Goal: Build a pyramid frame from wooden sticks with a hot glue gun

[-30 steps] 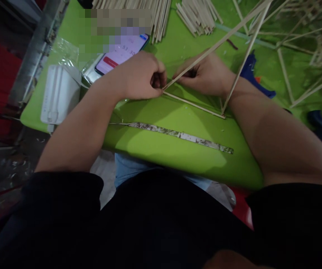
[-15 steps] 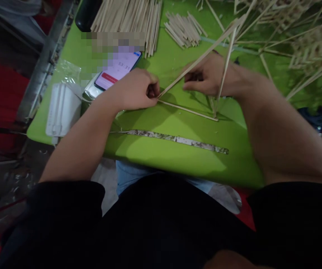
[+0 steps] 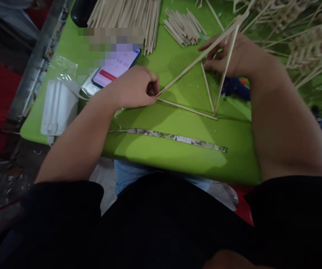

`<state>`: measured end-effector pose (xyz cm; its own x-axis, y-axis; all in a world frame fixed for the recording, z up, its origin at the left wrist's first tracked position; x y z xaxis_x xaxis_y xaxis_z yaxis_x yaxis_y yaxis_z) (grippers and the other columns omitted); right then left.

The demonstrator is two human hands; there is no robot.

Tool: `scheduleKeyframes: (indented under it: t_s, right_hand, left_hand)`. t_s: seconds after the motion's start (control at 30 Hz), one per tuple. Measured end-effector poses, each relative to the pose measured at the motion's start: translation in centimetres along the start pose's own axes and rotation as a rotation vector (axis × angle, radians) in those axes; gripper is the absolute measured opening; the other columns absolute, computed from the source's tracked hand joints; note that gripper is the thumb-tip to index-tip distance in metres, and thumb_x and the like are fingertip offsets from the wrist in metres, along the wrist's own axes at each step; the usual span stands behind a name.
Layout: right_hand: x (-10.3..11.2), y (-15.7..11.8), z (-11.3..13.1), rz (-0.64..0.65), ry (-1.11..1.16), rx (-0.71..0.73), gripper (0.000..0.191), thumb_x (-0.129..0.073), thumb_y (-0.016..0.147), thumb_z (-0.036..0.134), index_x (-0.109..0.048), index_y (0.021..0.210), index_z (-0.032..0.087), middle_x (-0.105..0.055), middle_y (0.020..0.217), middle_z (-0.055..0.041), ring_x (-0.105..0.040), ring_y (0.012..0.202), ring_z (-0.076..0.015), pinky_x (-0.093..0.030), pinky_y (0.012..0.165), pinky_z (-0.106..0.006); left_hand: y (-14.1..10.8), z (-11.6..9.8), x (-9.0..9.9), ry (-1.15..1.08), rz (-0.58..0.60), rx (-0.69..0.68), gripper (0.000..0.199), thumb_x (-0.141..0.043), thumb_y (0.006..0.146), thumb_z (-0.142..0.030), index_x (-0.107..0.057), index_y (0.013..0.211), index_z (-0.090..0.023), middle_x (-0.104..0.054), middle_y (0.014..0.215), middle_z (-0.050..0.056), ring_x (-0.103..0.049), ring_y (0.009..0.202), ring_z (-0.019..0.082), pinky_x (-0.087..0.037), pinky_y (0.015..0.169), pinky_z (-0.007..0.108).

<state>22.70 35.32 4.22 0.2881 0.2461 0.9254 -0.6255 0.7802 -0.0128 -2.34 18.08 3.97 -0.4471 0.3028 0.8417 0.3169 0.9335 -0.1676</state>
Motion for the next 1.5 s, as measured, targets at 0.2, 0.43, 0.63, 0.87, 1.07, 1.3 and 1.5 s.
scheduleKeyframes:
  t_s: [0.2,0.43,0.63,0.87,1.07,1.3,1.5]
  right_hand:
    - [-0.8,1.0,-0.2,0.008,-0.018,0.014,0.049,-0.082,0.101,0.008,-0.083,0.149,0.020,-0.086,0.129,-0.0126,-0.081,0.115,-0.0259,-0.066,0.116,-0.054]
    - [-1.9,2.1,-1.0,-0.030,-0.126,0.139,0.032,-0.080,0.107,0.019,-0.087,0.138,0.015,-0.088,0.126,-0.0132,-0.084,0.119,-0.0281,-0.065,0.118,-0.053]
    - [-2.7,3.3,-1.8,-0.033,-0.145,0.193,0.033,-0.078,0.109,0.017,-0.085,0.142,0.017,-0.086,0.138,-0.0095,-0.078,0.138,-0.0237,-0.059,0.124,-0.047]
    - [-3.4,5.7,-3.6,-0.015,-0.069,0.203,0.017,-0.086,0.101,0.017,-0.090,0.118,0.019,-0.089,0.111,-0.0029,-0.079,0.110,-0.0124,-0.055,0.111,-0.037]
    - [-3.7,6.0,-3.3,-0.048,0.026,0.207,0.008,-0.091,0.094,0.013,-0.085,0.094,0.018,-0.080,0.082,0.0030,-0.063,0.082,-0.0076,-0.049,0.094,-0.029]
    - [-0.9,3.4,-1.5,-0.133,0.106,0.065,0.031,-0.087,0.082,-0.009,-0.087,0.098,0.018,-0.082,0.084,0.0003,-0.057,0.071,-0.0120,-0.047,0.081,-0.032]
    - [7.1,-3.3,2.8,-0.222,0.402,0.175,0.014,-0.079,0.105,0.015,-0.090,0.106,0.023,-0.083,0.089,-0.0066,-0.074,0.071,-0.0181,-0.057,0.071,-0.035]
  left_hand:
    - [0.2,0.4,-0.3,-0.018,-0.049,-0.001,0.016,-0.078,0.088,-0.029,-0.083,0.102,-0.022,-0.084,0.099,0.005,-0.066,0.080,0.017,-0.058,0.086,0.040]
    - [0.4,0.7,-0.5,-0.048,-0.055,0.027,0.016,-0.081,0.084,-0.024,-0.086,0.100,-0.022,-0.083,0.094,0.007,-0.071,0.082,0.022,-0.060,0.085,0.042]
    - [0.6,0.8,-0.6,-0.024,-0.080,0.012,0.012,-0.084,0.085,-0.018,-0.085,0.097,-0.022,-0.082,0.088,0.005,-0.067,0.075,0.018,-0.060,0.083,0.040]
    - [0.6,0.9,-0.5,-0.043,-0.069,0.015,0.011,-0.085,0.085,-0.018,-0.085,0.096,-0.021,-0.081,0.088,0.004,-0.070,0.076,0.020,-0.060,0.079,0.039]
    - [0.6,1.3,-0.5,-0.044,-0.058,0.013,0.014,-0.083,0.085,-0.026,-0.083,0.097,-0.020,-0.083,0.093,0.004,-0.073,0.080,0.020,-0.058,0.079,0.035]
    - [0.5,1.3,-0.4,-0.058,-0.036,0.002,0.013,-0.080,0.085,-0.026,-0.081,0.098,-0.021,-0.083,0.094,0.004,-0.074,0.082,0.019,-0.055,0.080,0.035]
    - [0.8,2.2,-0.5,-0.124,-0.055,-0.011,0.014,-0.084,0.084,-0.025,-0.077,0.096,-0.021,-0.079,0.092,0.005,-0.069,0.079,0.019,-0.052,0.074,0.035]
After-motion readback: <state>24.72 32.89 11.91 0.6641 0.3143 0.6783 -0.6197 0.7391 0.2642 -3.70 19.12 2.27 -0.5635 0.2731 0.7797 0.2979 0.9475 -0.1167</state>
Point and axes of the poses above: each hand's wrist, its own y-axis towards the middle knuckle, its own x-axis out of the back of the hand, z = x × y, the point moved 6 cm from there along y, towards the middle knuckle
